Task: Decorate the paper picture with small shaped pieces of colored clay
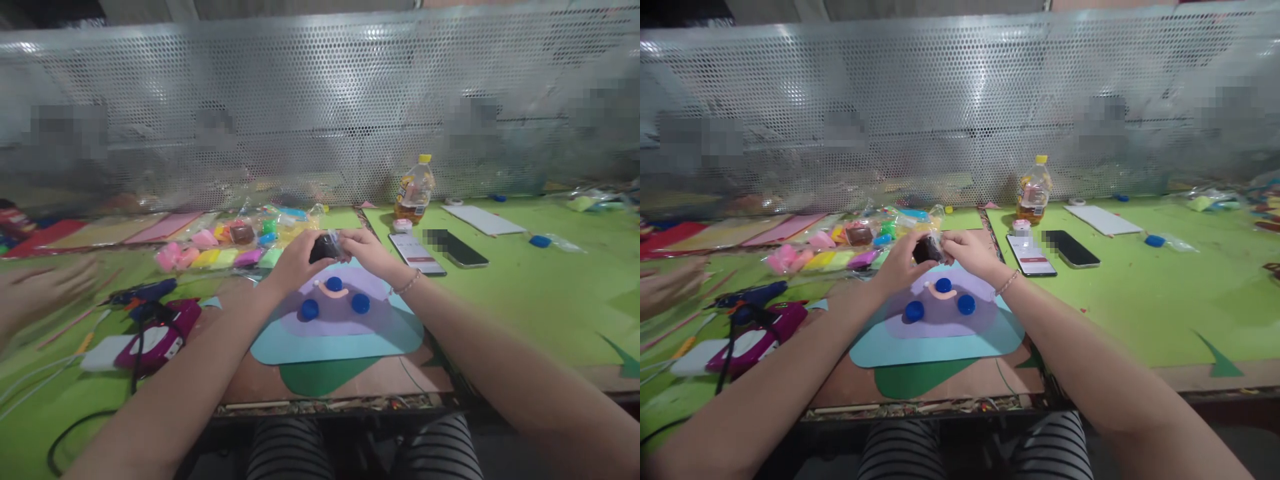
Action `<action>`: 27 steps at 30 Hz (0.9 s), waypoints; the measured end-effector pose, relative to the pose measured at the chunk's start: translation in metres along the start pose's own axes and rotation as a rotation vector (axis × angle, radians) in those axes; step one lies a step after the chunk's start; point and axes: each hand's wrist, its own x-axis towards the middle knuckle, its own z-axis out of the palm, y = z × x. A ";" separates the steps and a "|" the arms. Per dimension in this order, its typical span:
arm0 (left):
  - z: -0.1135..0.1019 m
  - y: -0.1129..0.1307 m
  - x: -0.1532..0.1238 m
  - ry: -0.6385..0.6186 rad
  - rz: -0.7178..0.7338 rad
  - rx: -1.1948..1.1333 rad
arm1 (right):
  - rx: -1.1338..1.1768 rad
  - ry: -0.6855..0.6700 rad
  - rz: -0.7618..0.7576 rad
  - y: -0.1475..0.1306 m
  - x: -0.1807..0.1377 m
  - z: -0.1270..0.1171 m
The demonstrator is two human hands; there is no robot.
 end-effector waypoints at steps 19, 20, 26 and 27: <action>0.007 0.000 -0.002 0.195 -0.096 -0.007 | -0.484 0.084 -0.301 0.007 0.000 0.001; 0.007 -0.001 -0.002 0.218 -0.132 -0.019 | -0.491 0.111 -0.281 0.010 0.002 -0.005; 0.007 -0.011 -0.003 0.236 -0.351 0.003 | -0.731 0.372 0.084 0.053 0.011 -0.061; 0.007 -0.012 -0.004 0.215 -0.361 0.017 | -0.788 0.322 0.105 0.060 0.010 -0.065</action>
